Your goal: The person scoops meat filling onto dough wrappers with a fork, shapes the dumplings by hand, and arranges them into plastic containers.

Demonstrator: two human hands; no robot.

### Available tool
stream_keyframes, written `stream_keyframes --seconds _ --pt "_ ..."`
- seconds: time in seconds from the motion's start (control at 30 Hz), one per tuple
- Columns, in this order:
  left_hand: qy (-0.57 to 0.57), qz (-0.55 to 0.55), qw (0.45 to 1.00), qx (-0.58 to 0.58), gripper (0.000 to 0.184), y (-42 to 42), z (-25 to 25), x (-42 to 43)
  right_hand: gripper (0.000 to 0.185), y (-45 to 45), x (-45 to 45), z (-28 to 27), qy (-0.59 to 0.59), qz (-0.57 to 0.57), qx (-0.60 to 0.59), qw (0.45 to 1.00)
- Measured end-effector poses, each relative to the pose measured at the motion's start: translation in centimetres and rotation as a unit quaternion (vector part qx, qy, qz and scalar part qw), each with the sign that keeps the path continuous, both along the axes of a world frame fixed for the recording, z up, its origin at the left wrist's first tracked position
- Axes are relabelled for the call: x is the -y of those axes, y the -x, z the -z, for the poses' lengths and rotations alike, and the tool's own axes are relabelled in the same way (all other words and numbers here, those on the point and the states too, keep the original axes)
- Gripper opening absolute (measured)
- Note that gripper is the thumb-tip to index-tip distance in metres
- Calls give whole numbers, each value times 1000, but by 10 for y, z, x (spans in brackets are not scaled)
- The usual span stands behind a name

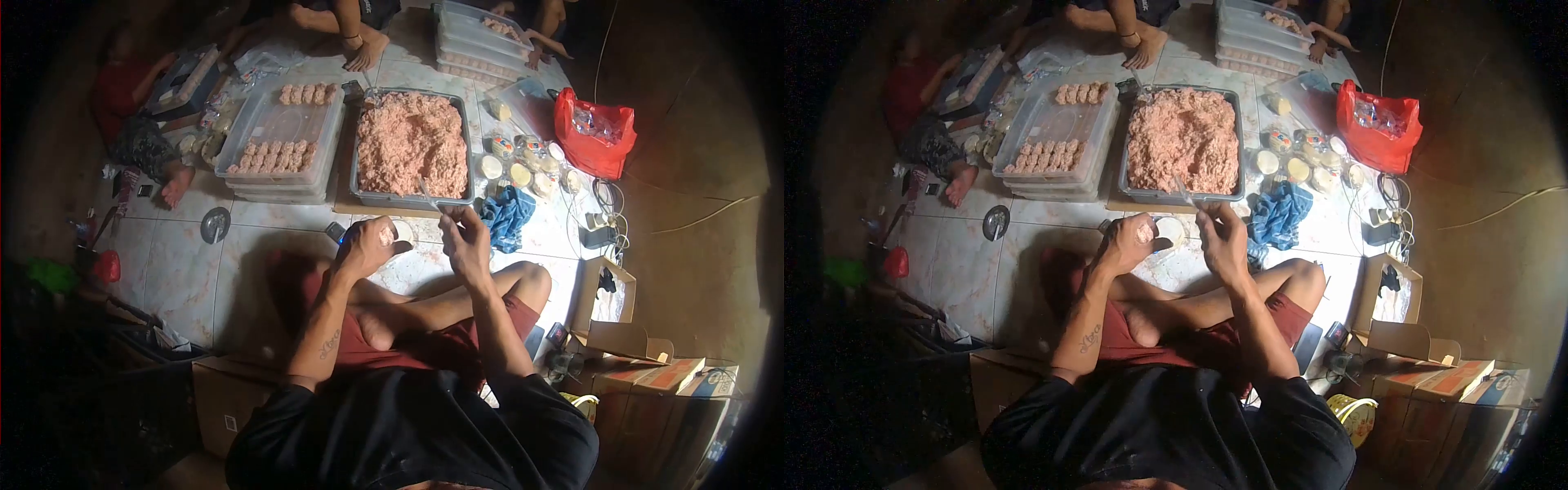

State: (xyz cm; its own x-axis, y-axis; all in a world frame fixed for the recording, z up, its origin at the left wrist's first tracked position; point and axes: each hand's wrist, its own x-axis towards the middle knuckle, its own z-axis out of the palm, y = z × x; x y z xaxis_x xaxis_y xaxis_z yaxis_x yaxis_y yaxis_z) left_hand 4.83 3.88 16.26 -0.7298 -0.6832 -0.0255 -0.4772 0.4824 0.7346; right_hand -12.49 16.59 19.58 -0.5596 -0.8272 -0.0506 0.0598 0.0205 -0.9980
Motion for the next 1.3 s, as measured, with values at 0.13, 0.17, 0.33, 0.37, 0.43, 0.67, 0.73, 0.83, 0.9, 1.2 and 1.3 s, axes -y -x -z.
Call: stream_keyframes --seconds 0.13,0.17,0.33,0.37,0.43,0.67,0.73,0.83,0.9,1.2,1.3 --pt "-25 62 987 -146 53 -3 -1 3 8 27 34 45 35 42 105 993" --pt "-89 57 979 -172 56 -3 -11 2 12 40 41 78 10 41 171 984" --pt "-84 0 985 -153 58 -10 -23 6 14 35 11 140 -40 35 326 944" --pt "-107 -1 972 -211 49 -9 -1 12 11 34 8 133 -49 39 333 941" --pt "-114 -2 975 -191 46 -9 6 17 9 30 -7 124 -65 50 343 936" --pt "-89 -1 961 -262 37 -5 -11 6 16 -12 -33 -9 -55 -38 -76 995" --pt "-15 19 980 -197 35 -3 -7 7 15 -29 -35 -24 33 -54 -274 960" --pt "-57 9 981 -183 32 3 12 9 21 -30 -32 -23 -10 -116 -390 914" --pt "-76 -3 987 -142 31 -5 -12 6 10 -29 -37 -35 -15 -61 -379 923" --pt "110 -61 984 -126 48 -2 19 11 7 -36 -39 -29 -8 -3 -332 943" --pt "-130 45 959 -249 42 -23 -13 13 8 -37 -48 -36 -29 14 -278 960"
